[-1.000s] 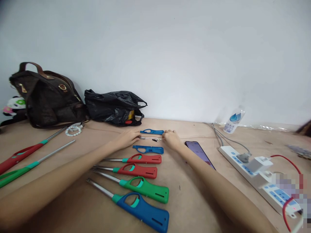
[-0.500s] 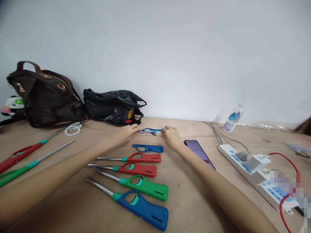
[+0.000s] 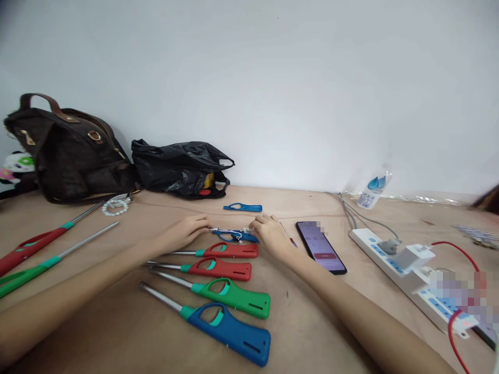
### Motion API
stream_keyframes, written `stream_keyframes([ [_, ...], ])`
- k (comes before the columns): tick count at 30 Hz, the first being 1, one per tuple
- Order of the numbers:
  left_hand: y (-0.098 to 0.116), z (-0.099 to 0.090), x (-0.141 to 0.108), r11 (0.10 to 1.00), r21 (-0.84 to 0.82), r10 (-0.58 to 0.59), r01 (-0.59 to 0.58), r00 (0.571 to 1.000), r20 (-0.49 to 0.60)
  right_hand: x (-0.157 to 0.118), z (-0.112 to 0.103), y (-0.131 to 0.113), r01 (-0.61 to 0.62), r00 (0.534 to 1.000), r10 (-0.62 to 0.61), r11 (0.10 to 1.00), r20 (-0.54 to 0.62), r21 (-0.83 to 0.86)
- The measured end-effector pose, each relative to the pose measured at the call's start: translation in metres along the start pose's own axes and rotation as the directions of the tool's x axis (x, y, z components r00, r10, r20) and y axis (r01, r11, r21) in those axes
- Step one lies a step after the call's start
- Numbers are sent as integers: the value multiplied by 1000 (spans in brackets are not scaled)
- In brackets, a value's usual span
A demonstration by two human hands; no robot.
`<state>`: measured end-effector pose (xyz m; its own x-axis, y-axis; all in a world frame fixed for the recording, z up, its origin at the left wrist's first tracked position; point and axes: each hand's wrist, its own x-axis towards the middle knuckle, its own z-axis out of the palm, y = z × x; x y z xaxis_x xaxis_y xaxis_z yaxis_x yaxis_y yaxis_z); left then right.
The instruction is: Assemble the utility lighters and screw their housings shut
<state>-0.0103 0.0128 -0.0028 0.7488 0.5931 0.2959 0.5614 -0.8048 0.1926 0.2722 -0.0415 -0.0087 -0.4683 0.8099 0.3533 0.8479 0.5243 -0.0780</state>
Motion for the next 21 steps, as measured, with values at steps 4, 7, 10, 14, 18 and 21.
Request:
stream_keyframes([
  [4, -1, 4, 0, 1000, 1, -6, 6, 1000, -2, -1, 9, 0, -8, 1000, 8, 1000, 4, -2],
  [7, -3, 5, 1, 999, 26, -23, 23, 1000, 0, 0, 12, 0, -14, 1000, 14, 1000, 8, -5],
  [10, -6, 7, 2, 998, 54, -37, 36, 999, 10, 0, 13, -1, -14, 1000, 14, 1000, 13, -7],
  [14, -9, 9, 1, 995, 83, -50, 48, 998, 25, 2, 15, -2, -7, 1000, 7, 1000, 14, -14],
  [18, -10, 10, 1, 994, 108, -32, 28, 999, 35, 4, 15, -5, 2, 1000, -1, 999, 29, -50],
  [21, -10, 11, 2, 990, 143, -14, 10, 1000, 26, 5, 15, -7, 8, 999, -4, 996, 39, -89],
])
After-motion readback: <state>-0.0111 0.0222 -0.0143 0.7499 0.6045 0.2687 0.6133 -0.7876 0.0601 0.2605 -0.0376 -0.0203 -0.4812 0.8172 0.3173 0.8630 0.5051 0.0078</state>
